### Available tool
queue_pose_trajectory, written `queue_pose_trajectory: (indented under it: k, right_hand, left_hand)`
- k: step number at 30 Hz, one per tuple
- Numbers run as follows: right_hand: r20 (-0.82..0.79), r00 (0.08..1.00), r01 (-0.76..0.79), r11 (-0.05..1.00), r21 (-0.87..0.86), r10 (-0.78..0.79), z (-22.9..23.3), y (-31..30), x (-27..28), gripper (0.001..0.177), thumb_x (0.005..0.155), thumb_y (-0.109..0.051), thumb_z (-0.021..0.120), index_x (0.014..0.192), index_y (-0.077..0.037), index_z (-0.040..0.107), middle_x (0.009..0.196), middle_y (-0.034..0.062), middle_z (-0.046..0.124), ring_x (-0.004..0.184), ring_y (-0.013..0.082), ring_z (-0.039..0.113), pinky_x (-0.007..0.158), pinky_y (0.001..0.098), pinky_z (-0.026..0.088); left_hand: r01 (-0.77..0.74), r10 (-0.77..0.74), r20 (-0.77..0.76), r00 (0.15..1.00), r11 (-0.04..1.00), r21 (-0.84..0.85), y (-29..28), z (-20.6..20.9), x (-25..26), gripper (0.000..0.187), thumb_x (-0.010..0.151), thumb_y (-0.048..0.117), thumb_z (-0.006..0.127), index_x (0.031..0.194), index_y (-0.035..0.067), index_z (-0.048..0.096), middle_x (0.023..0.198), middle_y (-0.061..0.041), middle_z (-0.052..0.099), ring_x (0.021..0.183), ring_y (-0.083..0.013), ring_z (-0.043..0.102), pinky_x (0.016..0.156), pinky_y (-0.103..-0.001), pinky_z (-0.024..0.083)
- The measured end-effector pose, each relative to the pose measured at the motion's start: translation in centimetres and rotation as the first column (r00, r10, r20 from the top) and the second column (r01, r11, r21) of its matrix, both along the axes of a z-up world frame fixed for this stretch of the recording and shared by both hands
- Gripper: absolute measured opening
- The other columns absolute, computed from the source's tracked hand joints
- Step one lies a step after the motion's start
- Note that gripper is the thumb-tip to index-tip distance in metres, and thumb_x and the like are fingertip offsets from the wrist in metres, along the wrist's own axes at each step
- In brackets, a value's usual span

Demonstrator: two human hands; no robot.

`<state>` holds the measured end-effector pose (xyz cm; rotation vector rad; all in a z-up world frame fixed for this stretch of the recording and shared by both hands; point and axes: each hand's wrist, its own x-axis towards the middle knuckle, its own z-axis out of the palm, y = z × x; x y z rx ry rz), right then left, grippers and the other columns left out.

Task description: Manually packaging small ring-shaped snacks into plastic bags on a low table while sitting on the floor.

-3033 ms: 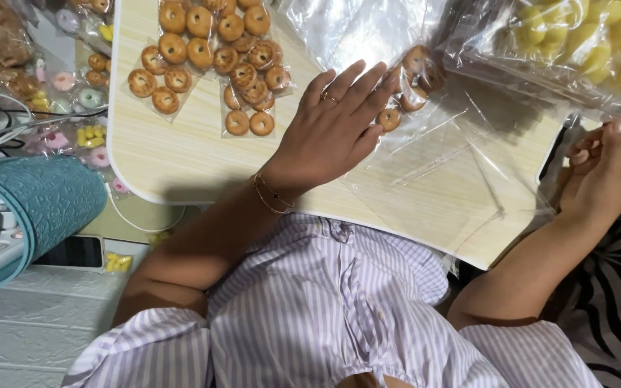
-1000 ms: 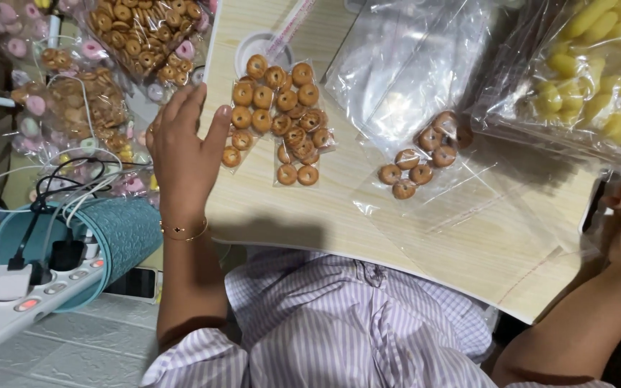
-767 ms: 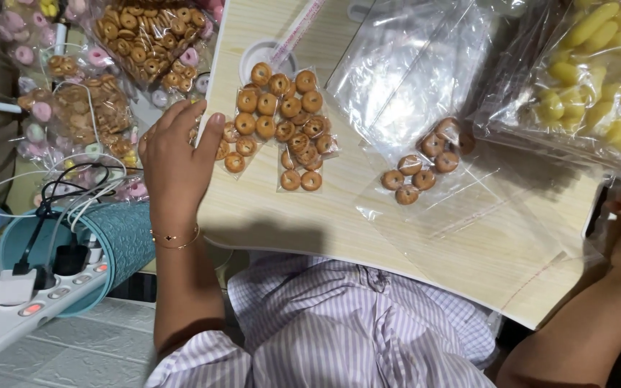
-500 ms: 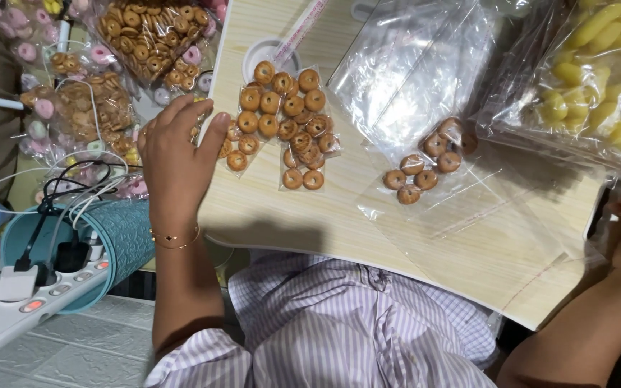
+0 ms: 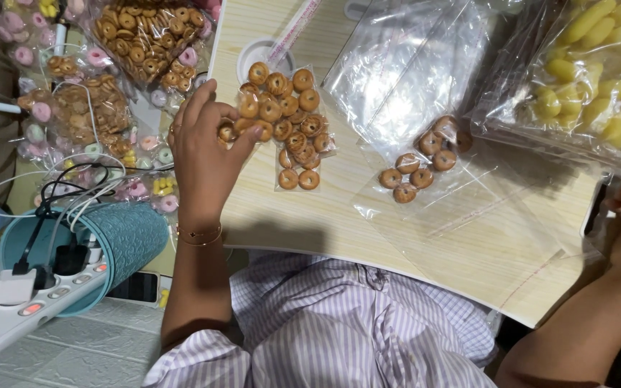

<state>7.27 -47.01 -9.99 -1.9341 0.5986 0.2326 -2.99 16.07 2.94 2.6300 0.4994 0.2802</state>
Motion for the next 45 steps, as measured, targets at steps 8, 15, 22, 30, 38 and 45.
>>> queue_pose_trajectory:
  k: [8,15,22,30,38,45]
  right_hand:
    - [0.143,0.988,0.021,0.972,0.233,-0.056,1.3,-0.8,-0.8,0.026,0.121,-0.050,0.055,0.107,-0.029,0.055,0.099,-0.0155,0.054,0.091,-0.0032,0.054,0.093,0.0161,0.048]
    - [0.545,0.825,0.107,0.988,0.110,-0.150,8.1,1.6,-6.3,0.027,0.120,-0.042,0.054,0.117,-0.018,0.067,0.107,-0.0026,0.065,0.106,0.0100,0.062,0.109,0.0260,0.057]
    - [0.679,0.652,-0.392,0.916,-0.078,0.337,14.2,16.0,-10.3,0.016,0.107,-0.008,0.058,0.123,-0.003,0.060,0.104,0.0088,0.065,0.086,0.0138,0.065,0.081,0.0264,0.063]
    - [0.504,0.771,-0.534,0.827,0.178,0.389,12.6,21.5,-10.0,0.033,0.090,-0.006,0.071,0.115,0.014,0.068,0.078,0.0178,0.062,0.071,0.0228,0.068,0.071,0.0380,0.059]
    - [0.534,0.769,-0.539,0.805,0.249,0.350,12.2,21.4,-10.2,0.026,0.088,-0.004,0.072,0.108,0.013,0.069,0.079,0.0176,0.060,0.073,0.0202,0.064,0.072,0.0373,0.058]
    - [0.636,0.711,-0.538,0.815,0.216,0.300,11.0,20.8,-10.4,0.019,0.087,-0.003,0.073,0.097,0.013,0.071,0.083,0.0195,0.063,0.075,0.0235,0.066,0.072,0.0359,0.056]
  left_hand:
    - [0.283,0.151,0.343,0.927,0.316,-0.906,-7.9,1.6,-0.1,0.029,0.099,-0.002,0.056,0.123,0.000,0.040,0.108,-0.015,0.057,0.090,-0.0182,0.061,0.079,-0.027,0.058]
    - [0.023,-0.053,0.046,0.998,-0.376,-0.926,-16.0,0.1,-0.6,0.057,0.095,0.011,0.061,0.145,-0.003,0.039,0.132,-0.022,0.059,0.102,-0.0227,0.064,0.095,-0.036,0.056]
    - [0.059,-0.378,0.105,0.920,-0.133,-0.989,-20.0,0.3,-1.9,0.063,0.093,0.045,0.061,0.132,-0.003,0.051,0.108,-0.013,0.070,0.092,-0.0157,0.070,0.081,-0.023,0.059]
    - [-0.065,-0.269,-0.013,0.963,-0.184,-0.981,-20.9,1.0,-2.1,0.038,0.094,0.025,0.072,0.124,0.002,0.067,0.097,-0.009,0.069,0.093,-0.0110,0.063,0.090,-0.032,0.056]
    - [-0.019,-0.266,-0.004,0.964,-0.054,-0.998,-21.2,0.4,-2.6,0.028,0.088,0.022,0.079,0.107,0.002,0.072,0.081,-0.006,0.067,0.079,-0.0083,0.062,0.076,-0.027,0.055]
    - [0.152,-0.284,0.110,0.952,0.133,-0.979,-21.1,1.1,-2.7,0.020,0.087,0.022,0.077,0.101,0.007,0.077,0.083,-0.008,0.070,0.083,-0.0170,0.067,0.081,-0.033,0.053]
